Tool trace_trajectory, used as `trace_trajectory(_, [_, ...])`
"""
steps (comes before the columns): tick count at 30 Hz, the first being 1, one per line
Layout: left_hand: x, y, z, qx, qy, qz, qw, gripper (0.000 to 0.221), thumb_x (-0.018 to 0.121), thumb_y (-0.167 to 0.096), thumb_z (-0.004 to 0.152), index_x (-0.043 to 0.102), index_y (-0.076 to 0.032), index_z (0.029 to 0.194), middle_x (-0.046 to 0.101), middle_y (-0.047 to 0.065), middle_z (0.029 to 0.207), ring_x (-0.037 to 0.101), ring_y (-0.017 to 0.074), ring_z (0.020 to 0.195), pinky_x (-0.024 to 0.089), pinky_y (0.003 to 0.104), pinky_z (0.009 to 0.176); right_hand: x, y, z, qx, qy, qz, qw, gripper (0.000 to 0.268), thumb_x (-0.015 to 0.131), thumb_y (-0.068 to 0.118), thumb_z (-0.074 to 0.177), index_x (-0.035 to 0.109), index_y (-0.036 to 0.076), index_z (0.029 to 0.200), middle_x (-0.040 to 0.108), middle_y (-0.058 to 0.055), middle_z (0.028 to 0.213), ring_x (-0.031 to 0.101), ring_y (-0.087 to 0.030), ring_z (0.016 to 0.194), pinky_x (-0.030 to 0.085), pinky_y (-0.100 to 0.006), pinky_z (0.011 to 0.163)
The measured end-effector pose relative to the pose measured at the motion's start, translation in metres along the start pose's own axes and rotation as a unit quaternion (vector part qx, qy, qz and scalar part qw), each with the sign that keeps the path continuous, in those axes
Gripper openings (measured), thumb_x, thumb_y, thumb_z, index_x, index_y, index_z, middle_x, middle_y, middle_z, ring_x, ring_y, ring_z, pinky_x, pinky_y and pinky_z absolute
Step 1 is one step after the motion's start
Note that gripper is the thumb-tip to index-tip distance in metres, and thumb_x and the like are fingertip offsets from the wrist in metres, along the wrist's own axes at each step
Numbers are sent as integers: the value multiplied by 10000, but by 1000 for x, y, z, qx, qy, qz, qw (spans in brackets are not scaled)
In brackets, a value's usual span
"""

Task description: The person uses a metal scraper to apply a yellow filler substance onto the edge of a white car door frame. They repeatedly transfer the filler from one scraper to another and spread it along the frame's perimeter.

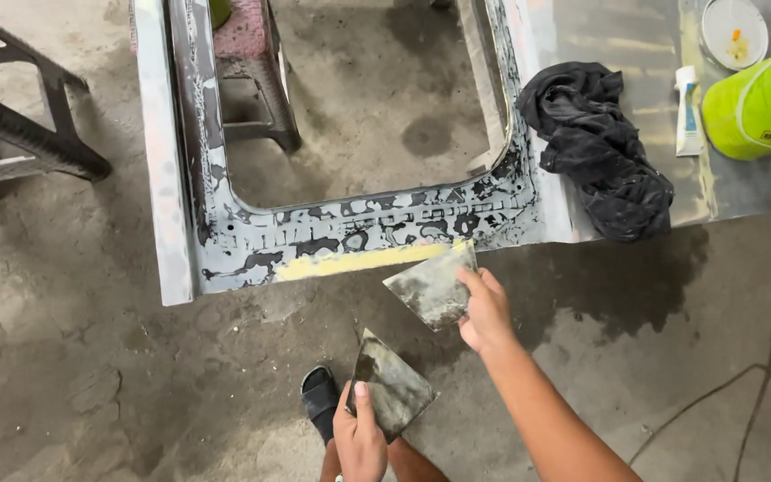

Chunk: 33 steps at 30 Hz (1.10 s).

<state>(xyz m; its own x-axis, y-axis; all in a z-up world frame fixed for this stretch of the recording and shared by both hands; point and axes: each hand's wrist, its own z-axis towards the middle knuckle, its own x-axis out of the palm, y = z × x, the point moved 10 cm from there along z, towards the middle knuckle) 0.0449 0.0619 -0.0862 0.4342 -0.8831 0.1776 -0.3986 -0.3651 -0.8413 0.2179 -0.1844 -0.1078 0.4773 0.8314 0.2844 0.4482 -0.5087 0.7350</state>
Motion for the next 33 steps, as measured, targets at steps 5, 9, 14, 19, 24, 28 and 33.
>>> trace_trajectory(5, [2,-1,3,-33,-7,13,999,424,452,-311,1079,696,34,1101,672,61,855,554,107,757,464,270,685,-6,-9,8,5,-1,-37,999,140,694,186,951,573,128,911,654,-11,874,643,-148,731,499,-336,575])
trace_trajectory(9, [0,-13,5,-7,-9,2,1000,401,464,-300,1053,680,28,1136,716,64,898,615,107,795,504,268,721,-8,-6,-15,55,8,-36,998,88,651,167,922,599,106,887,673,-14,857,667,-144,749,573,-340,637])
trace_trajectory(14, [-5,2,20,-96,-47,-129,986,411,475,-287,1035,675,52,1156,730,84,929,654,148,810,528,299,744,-48,20,-49,-44,32,-239,970,152,696,140,950,682,2,1014,680,-44,878,612,-123,773,506,-318,660])
trace_trajectory(19, [10,-4,29,-96,-8,-158,983,424,491,-297,1055,671,80,1126,709,74,931,623,142,801,518,300,755,-24,30,-110,-51,94,-351,930,260,627,174,964,726,0,1130,733,-56,904,648,-111,791,545,-283,704])
trace_trajectory(24, [5,-50,40,-6,-52,-27,998,421,483,-313,1080,685,55,1051,698,67,865,583,123,751,508,303,698,-6,-13,-165,43,250,-494,832,245,658,169,957,727,-6,1113,794,-82,915,686,-113,850,571,-288,765])
trace_trajectory(28, [2,-45,50,4,-41,-152,988,414,500,-299,1101,667,75,1046,669,75,862,570,131,727,491,313,667,-36,-4,-144,30,227,-526,819,239,679,155,929,702,17,1123,776,-62,939,686,-108,884,569,-282,786])
trace_trajectory(33, [0,-49,40,-66,-58,-254,963,380,512,-305,1048,655,44,1096,684,75,924,615,148,773,521,324,715,-51,42,-121,-29,105,-398,911,282,726,60,921,602,-24,1159,744,-151,985,694,-220,875,553,-359,755])
